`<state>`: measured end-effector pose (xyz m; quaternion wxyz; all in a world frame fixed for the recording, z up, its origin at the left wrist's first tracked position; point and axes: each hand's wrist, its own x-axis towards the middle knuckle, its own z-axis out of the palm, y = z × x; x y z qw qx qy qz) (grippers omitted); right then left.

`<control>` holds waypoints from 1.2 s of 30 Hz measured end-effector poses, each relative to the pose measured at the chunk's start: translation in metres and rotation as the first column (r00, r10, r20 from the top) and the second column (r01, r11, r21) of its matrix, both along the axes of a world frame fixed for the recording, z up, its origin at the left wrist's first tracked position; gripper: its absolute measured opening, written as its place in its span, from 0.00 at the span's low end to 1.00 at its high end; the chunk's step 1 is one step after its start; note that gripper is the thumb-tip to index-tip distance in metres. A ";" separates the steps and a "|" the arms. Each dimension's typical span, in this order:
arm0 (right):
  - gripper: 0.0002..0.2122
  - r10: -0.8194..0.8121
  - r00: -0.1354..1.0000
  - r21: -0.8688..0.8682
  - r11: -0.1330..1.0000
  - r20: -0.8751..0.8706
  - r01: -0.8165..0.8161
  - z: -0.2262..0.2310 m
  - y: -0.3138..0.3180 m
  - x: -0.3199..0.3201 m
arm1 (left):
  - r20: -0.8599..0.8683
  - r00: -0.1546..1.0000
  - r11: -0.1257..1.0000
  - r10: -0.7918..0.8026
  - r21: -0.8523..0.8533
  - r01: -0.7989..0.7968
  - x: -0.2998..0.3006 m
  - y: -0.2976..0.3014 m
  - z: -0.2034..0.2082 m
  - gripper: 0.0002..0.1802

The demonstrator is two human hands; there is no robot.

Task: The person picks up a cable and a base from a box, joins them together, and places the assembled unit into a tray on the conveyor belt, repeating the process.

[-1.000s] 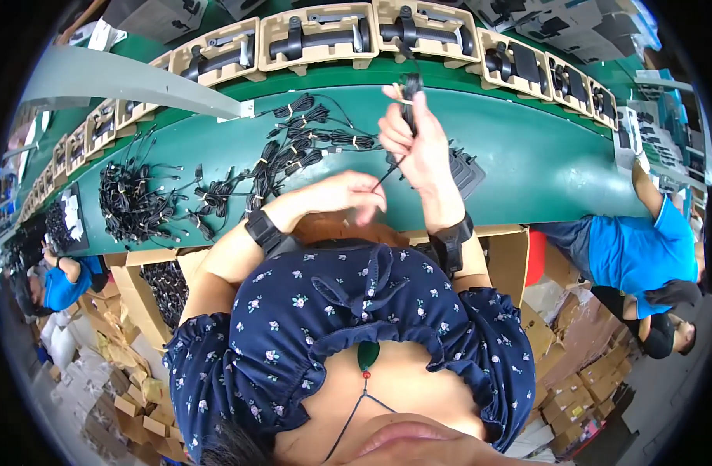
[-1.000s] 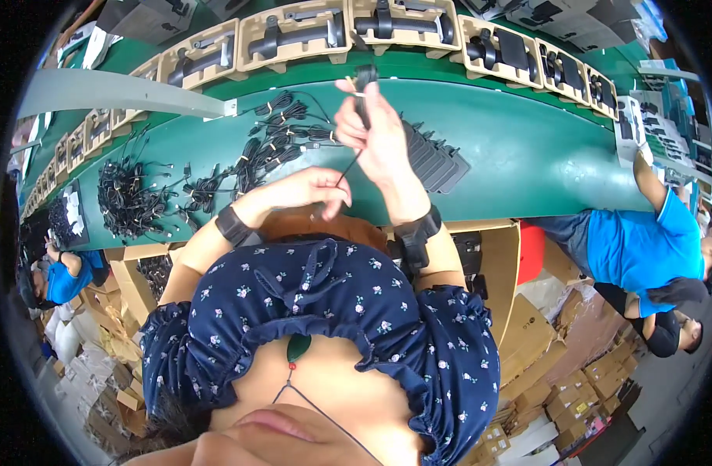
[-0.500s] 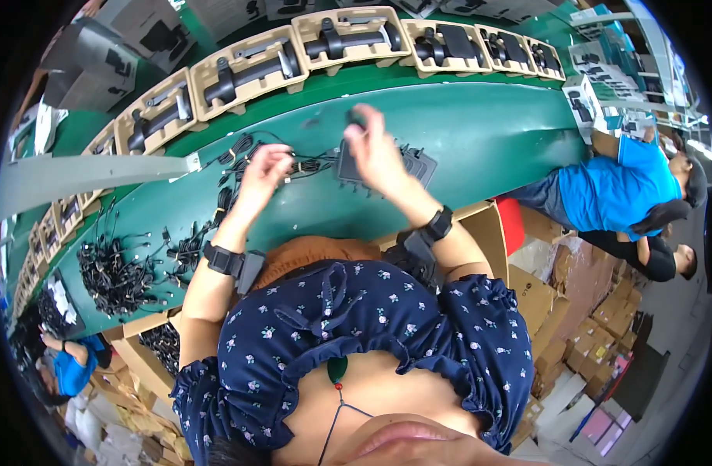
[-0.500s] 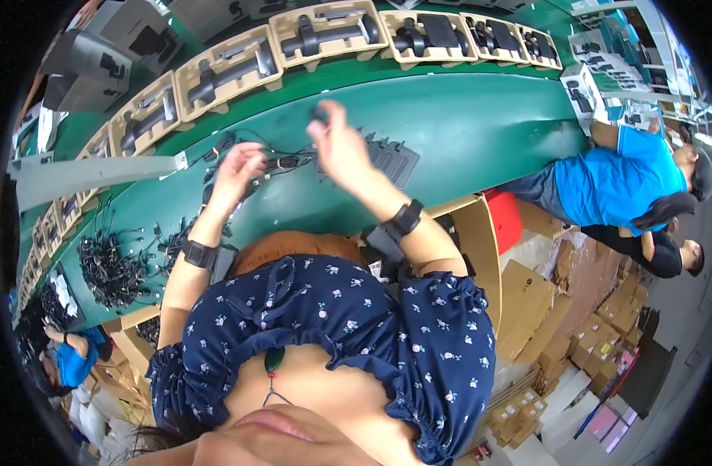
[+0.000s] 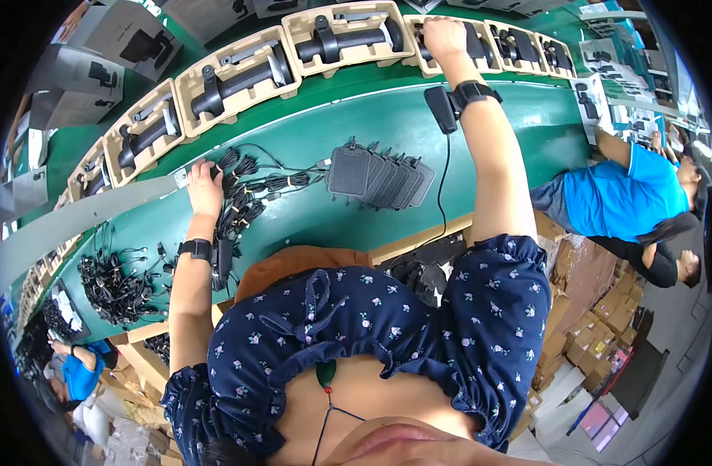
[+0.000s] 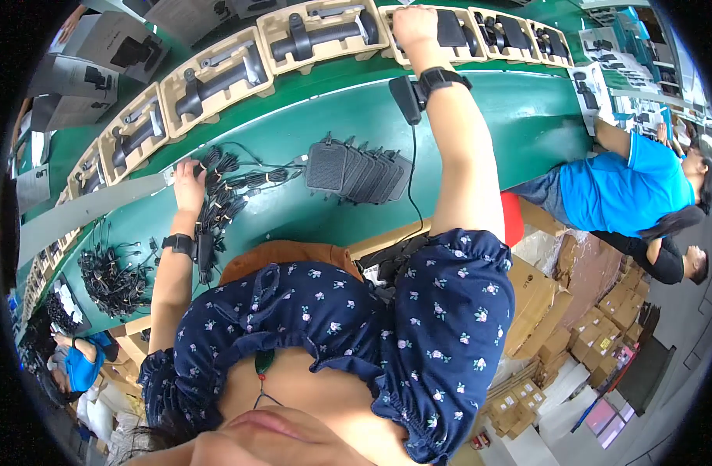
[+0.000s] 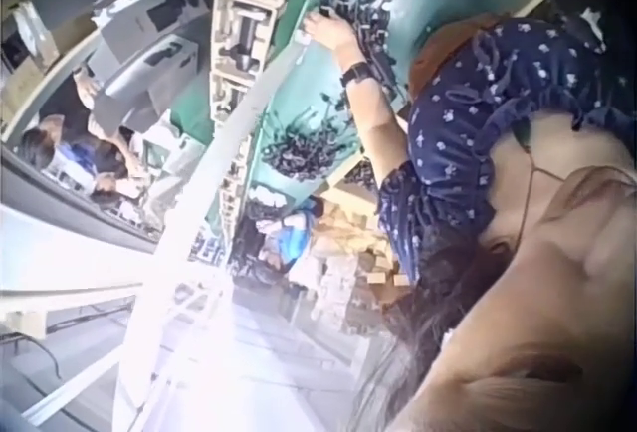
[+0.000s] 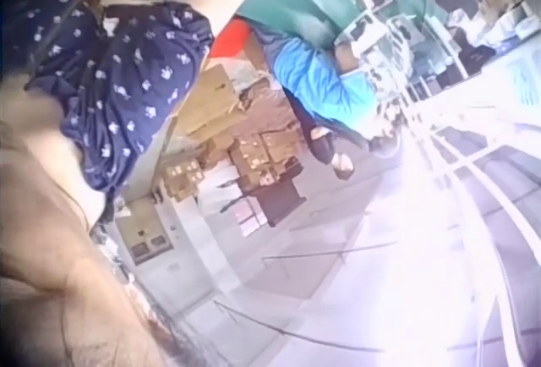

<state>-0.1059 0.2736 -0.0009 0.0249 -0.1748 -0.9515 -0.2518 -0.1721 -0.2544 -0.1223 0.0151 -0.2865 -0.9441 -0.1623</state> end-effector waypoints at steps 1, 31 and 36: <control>0.13 0.004 0.998 -0.024 1.000 -0.069 -0.006 -0.009 0.004 -0.006 | 0.005 1.000 1.000 0.002 -0.008 -0.002 0.001 0.001 0.002 0.17; 0.35 -0.332 0.868 -0.654 0.756 -0.369 0.011 0.006 -0.014 0.037 | -0.044 0.999 0.999 0.008 0.041 -0.006 0.033 0.000 0.017 0.15; 0.09 -0.511 0.834 -0.387 0.827 -0.208 0.409 0.007 0.004 0.049 | -0.063 0.997 0.998 -0.039 0.044 0.041 0.031 0.008 0.021 0.14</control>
